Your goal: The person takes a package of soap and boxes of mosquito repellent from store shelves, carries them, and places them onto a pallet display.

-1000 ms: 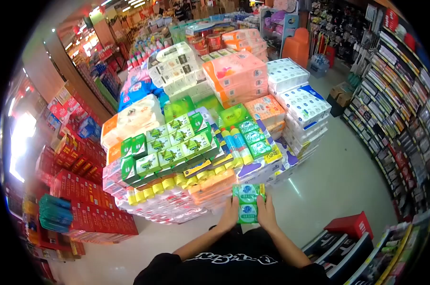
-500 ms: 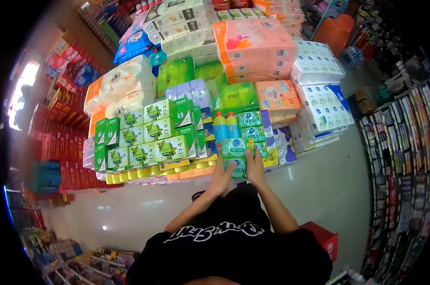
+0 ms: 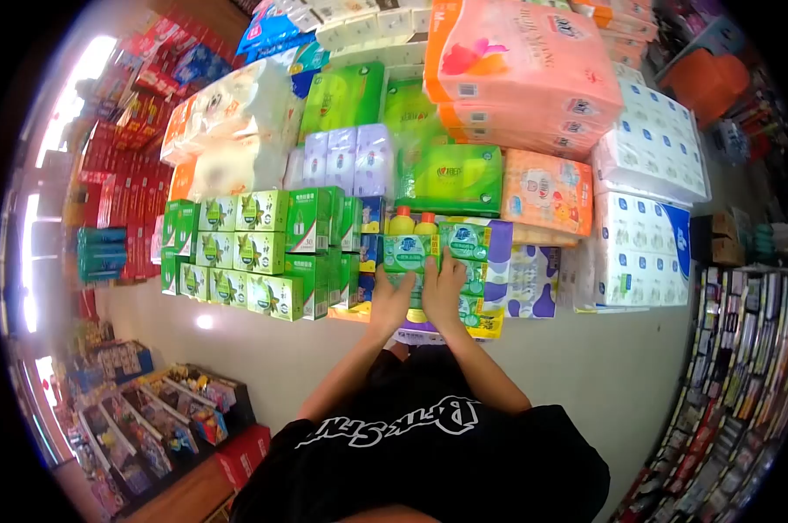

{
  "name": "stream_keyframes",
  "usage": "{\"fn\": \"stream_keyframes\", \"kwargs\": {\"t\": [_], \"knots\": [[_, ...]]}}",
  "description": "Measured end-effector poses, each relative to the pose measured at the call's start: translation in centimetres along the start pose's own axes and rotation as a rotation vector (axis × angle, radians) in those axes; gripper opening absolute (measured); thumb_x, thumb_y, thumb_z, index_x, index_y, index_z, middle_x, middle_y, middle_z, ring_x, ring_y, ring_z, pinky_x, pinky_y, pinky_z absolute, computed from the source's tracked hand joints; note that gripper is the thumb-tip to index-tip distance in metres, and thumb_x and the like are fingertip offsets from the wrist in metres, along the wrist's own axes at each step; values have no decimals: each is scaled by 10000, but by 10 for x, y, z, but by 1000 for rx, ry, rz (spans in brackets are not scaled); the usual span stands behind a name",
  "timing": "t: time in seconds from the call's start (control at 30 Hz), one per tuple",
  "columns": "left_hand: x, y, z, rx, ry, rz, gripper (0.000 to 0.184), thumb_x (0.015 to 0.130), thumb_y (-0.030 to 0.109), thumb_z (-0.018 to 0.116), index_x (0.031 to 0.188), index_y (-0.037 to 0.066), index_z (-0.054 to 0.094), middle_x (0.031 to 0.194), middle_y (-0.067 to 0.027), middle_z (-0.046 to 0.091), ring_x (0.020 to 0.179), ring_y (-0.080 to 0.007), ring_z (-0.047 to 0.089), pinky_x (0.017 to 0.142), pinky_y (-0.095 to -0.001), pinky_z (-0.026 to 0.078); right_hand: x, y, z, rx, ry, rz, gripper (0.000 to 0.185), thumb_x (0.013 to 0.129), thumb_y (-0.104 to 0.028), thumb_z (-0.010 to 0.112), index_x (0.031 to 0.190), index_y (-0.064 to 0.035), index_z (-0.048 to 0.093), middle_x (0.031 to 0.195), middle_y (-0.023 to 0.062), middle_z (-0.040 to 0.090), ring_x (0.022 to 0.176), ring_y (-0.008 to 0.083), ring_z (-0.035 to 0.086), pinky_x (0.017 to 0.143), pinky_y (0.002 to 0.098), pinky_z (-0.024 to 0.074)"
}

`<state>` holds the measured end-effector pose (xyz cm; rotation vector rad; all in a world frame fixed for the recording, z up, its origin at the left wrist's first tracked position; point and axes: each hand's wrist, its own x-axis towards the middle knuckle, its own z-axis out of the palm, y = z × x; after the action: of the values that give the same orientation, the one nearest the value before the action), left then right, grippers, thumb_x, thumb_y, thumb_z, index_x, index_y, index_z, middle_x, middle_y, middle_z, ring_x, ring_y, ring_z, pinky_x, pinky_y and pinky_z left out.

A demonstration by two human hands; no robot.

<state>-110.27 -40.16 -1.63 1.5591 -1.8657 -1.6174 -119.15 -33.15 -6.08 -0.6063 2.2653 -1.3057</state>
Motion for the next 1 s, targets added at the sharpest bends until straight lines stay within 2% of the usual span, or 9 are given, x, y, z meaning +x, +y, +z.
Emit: {"fn": "stream_keyframes", "kwargs": {"t": [0.1, 0.3, 0.33, 0.4, 0.47, 0.57, 0.8, 0.9, 1.0], "knots": [[7, -6, 0, -24, 2, -73, 794, 930, 336, 642, 1435, -161, 283, 1360, -360, 495, 1280, -449, 502, 1074, -426, 397, 1, 8, 11, -15, 26, -62, 554, 1035, -296, 506, 1419, 98, 437, 1245, 285, 445, 1169, 410, 414, 1069, 480, 294], [-10, 5, 3, 22, 127, 41, 810, 946, 320, 619, 1475, -171, 250, 1441, -373, 427, 1330, -458, 460, 1122, -427, 361, -4, 8, 12, 94, 17, -9, 557, 1045, -307, 489, 1432, 88, 426, 1274, 274, 425, 1191, 390, 416, 1072, 450, 313], [-13, 0, 1, 39, 128, 83, 718, 957, 261, 605, 1463, -153, 306, 1469, -354, 410, 1358, -455, 437, 1136, -438, 350, -3, 9, 12, 88, 19, -16, 545, 1051, -315, 478, 1435, 69, 433, 1272, 268, 430, 1197, 384, 422, 1072, 439, 323], [-19, -3, 0, 120, 193, 280, 669, 957, 202, 599, 1461, -141, 323, 1484, -338, 403, 1380, -447, 419, 1144, -440, 344, -1, 10, 14, 81, 29, -37, 530, 1056, -324, 466, 1442, 38, 441, 1268, 261, 437, 1191, 380, 429, 1065, 436, 335], [-33, -2, -1, 171, 193, 443, 553, 944, 95, 597, 1430, -87, 409, 1506, -293, 405, 1410, -419, 400, 1150, -446, 346, -2, 12, 18, 69, 40, -53, 560, 1043, -309, 491, 1440, 80, 422, 1277, 263, 424, 1190, 381, 412, 1070, 446, 316], [-57, 17, -6, 79, 104, 585, 475, 924, 69, 624, 1365, -55, 497, 1506, -262, 433, 1399, -401, 432, 1130, -448, 369, 0, 23, 29, 53, 78, -40, 569, 1032, -298, 506, 1423, 107, 424, 1279, 267, 418, 1180, 386, 407, 1063, 461, 309], [-98, -23, -52, -32, 83, 614, 421, 914, 37, 633, 1319, -23, 535, 1400, -216, 528, 1290, -387, 525, 1077, -424, 428, 12, 26, 39, -126, 143, -147, 620, 1031, -364, 482, 1391, 139, 443, 1200, 310, 481, 1132, 436, 454, 1021, 486, 349], [-122, -45, -84, -63, 103, 579, 419, 921, 35, 627, 1328, -12, 541, 1366, -218, 568, 1282, -378, 539, 1083, -422, 417, 20, 34, 37, -201, 114, -127, 652, 1024, -401, 484, 1387, 140, 453, 1193, 327, 501, 1111, 455, 480, 1018, 491, 365], [-147, -79, -118, -96, 164, 606, 405, 929, 31, 617, 1328, 0, 557, 1331, -209, 595, 1270, -357, 557, 1078, -411, 420, 9, 6, 23, -163, 103, -48, 733, 1009, -446, 499, 1443, 132, 378, 1244, 340, 500, 1173, 453, 483, 1039, 491, 367]]}}
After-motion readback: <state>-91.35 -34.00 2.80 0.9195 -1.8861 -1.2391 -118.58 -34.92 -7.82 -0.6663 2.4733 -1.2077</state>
